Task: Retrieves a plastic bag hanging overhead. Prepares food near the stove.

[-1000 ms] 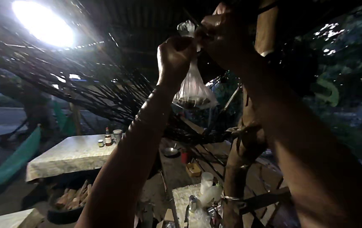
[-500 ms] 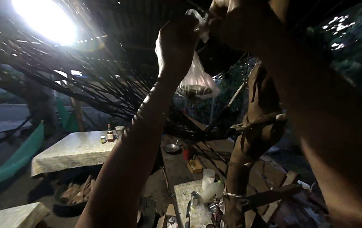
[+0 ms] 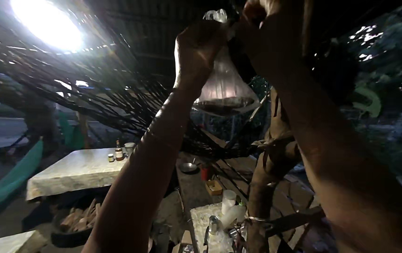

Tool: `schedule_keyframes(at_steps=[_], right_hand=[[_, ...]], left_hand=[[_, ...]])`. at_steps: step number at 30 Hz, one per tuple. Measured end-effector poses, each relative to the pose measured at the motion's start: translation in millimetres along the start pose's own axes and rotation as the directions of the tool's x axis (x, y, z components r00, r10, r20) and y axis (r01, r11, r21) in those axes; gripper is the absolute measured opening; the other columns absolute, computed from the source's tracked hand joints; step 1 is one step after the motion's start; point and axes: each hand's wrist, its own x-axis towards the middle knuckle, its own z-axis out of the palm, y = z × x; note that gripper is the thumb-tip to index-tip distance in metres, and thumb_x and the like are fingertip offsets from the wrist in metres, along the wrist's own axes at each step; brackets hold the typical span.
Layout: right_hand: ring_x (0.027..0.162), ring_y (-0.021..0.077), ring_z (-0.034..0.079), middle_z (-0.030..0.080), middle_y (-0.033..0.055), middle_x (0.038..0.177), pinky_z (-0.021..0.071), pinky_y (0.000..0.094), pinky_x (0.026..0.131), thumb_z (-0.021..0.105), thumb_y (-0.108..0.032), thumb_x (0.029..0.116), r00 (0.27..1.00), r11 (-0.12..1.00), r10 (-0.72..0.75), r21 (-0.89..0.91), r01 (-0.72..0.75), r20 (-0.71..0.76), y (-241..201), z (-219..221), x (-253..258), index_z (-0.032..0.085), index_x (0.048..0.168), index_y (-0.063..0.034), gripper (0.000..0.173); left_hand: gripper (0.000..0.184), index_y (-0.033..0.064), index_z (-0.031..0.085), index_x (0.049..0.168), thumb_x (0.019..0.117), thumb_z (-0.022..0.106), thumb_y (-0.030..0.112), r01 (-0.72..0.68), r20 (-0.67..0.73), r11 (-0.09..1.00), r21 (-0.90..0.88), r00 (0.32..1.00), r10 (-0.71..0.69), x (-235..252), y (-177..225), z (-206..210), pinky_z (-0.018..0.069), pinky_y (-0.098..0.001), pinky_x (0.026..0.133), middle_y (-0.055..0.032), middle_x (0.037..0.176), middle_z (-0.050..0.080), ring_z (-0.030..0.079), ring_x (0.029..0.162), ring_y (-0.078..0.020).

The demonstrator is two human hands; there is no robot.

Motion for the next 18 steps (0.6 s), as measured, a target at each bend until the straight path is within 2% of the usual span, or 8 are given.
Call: schedule_keyframes(at_steps=[1, 2, 4, 5, 9, 13, 16, 18], right_hand=[[0.103, 0.0267, 0.064, 0.066, 0.0189, 0.117, 0.0501, 0.0441, 0.093, 0.057, -0.030, 0.1015, 1.000, 0.999, -0.007, 0.037, 0.007, -0.010, 1.7, 1.3, -7.3, 0.068, 0.120, -0.0024, 0.035], [0.107, 0.0285, 0.063, 0.062, 0.0227, 0.124, 0.0495, 0.0433, 0.095, 0.055, -0.030, 0.1028, 1.000, 0.998, 0.005, 0.068, -0.005, 0.013, 1.5, 1.4, -14.5, 0.068, 0.122, -0.0005, 0.038], [0.116, 0.0293, 0.062, 0.060, 0.0248, 0.131, 0.0475, 0.0422, 0.102, 0.057, -0.036, 0.1040, 0.998, 0.989, 0.039, 0.139, -0.046, 0.053, 1.3, 2.7, -24.0, 0.068, 0.124, -0.0003, 0.043], [0.116, 0.0275, 0.062, 0.060, 0.0234, 0.131, 0.0474, 0.0407, 0.102, 0.057, -0.039, 0.1036, 0.997, 0.984, 0.052, 0.169, -0.061, 0.054, 2.3, 4.7, -26.3, 0.069, 0.123, -0.0013, 0.044], [0.105, 0.0229, 0.064, 0.064, 0.0187, 0.120, 0.0500, 0.0398, 0.094, 0.062, -0.042, 0.1000, 0.997, 0.979, 0.078, 0.188, -0.081, 0.026, 7.5, 7.9, -24.0, 0.072, 0.116, -0.0036, 0.043], [0.105, 0.0230, 0.061, 0.062, 0.0187, 0.119, 0.0481, 0.0390, 0.094, 0.062, -0.036, 0.1016, 0.989, 0.974, 0.128, 0.178, -0.140, 0.077, -0.5, 7.2, -29.9, 0.067, 0.119, 0.0011, 0.041], [0.100, 0.0217, 0.060, 0.062, 0.0180, 0.115, 0.0482, 0.0368, 0.090, 0.061, -0.030, 0.1025, 0.988, 0.974, 0.133, 0.173, -0.144, 0.075, -1.8, 11.8, -36.4, 0.067, 0.116, 0.0016, 0.035], [0.107, 0.0234, 0.059, 0.060, 0.0192, 0.120, 0.0470, 0.0367, 0.095, 0.061, -0.024, 0.1015, 0.986, 0.971, 0.145, 0.182, -0.157, 0.081, -2.5, 12.8, -43.5, 0.067, 0.118, 0.0013, 0.031]], left_hand=[[0.017, 0.0019, 0.071, 0.109, 0.0951, 0.071, 0.011, 0.015, 0.000, 1.000, 0.001, 1.000, -0.015, -1.2, 1.9, 0.4, 0.0560, -0.0215, 0.083, -0.0013, 0.098, 0.072, 0.067, 0.090, -0.0031], [0.017, 0.0014, 0.070, 0.110, 0.0960, 0.069, 0.010, 0.027, 0.005, 1.000, 0.014, 1.000, -0.027, -2.5, 4.1, -0.1, 0.0551, -0.0218, 0.085, -0.0020, 0.100, 0.071, 0.067, 0.092, -0.0032], [0.016, 0.0013, 0.070, 0.109, 0.0967, 0.066, 0.009, 0.006, 0.014, 0.997, 0.082, 1.000, -0.007, -4.3, 6.2, -1.6, 0.0540, -0.0219, 0.085, -0.0019, 0.100, 0.070, 0.065, 0.092, -0.0026], [0.015, 0.0008, 0.071, 0.108, 0.0967, 0.066, 0.009, -0.020, 0.020, 0.993, 0.117, 1.000, 0.018, -5.2, 5.2, -2.2, 0.0541, -0.0213, 0.085, -0.0020, 0.099, 0.070, 0.065, 0.092, -0.0019], [0.018, 0.0029, 0.073, 0.110, 0.0978, 0.066, 0.015, -0.066, 0.046, 0.973, 0.221, 0.997, 0.057, -9.7, -0.4, 0.4, 0.0537, -0.0206, 0.084, -0.0018, 0.100, 0.072, 0.066, 0.091, -0.0014], [0.018, 0.0038, 0.074, 0.109, 0.0979, 0.066, 0.015, -0.023, 0.017, 0.980, 0.199, 1.000, 0.020, -18.1, -4.9, 3.9, 0.0536, -0.0241, 0.087, -0.0033, 0.104, 0.073, 0.067, 0.095, -0.0040], [0.018, 0.0070, 0.075, 0.111, 0.0976, 0.066, 0.016, 0.021, 0.009, 0.976, 0.217, 1.000, -0.023, -20.4, -4.4, 3.9, 0.0533, -0.0264, 0.088, -0.0018, 0.105, 0.074, 0.067, 0.096, -0.0050], [0.018, 0.0054, 0.075, 0.109, 0.0977, 0.065, 0.014, 0.020, 0.013, 0.977, 0.211, 1.000, -0.024, -20.5, -5.0, 2.6, 0.0536, -0.0248, 0.086, -0.0024, 0.104, 0.074, 0.067, 0.093, -0.0041]])
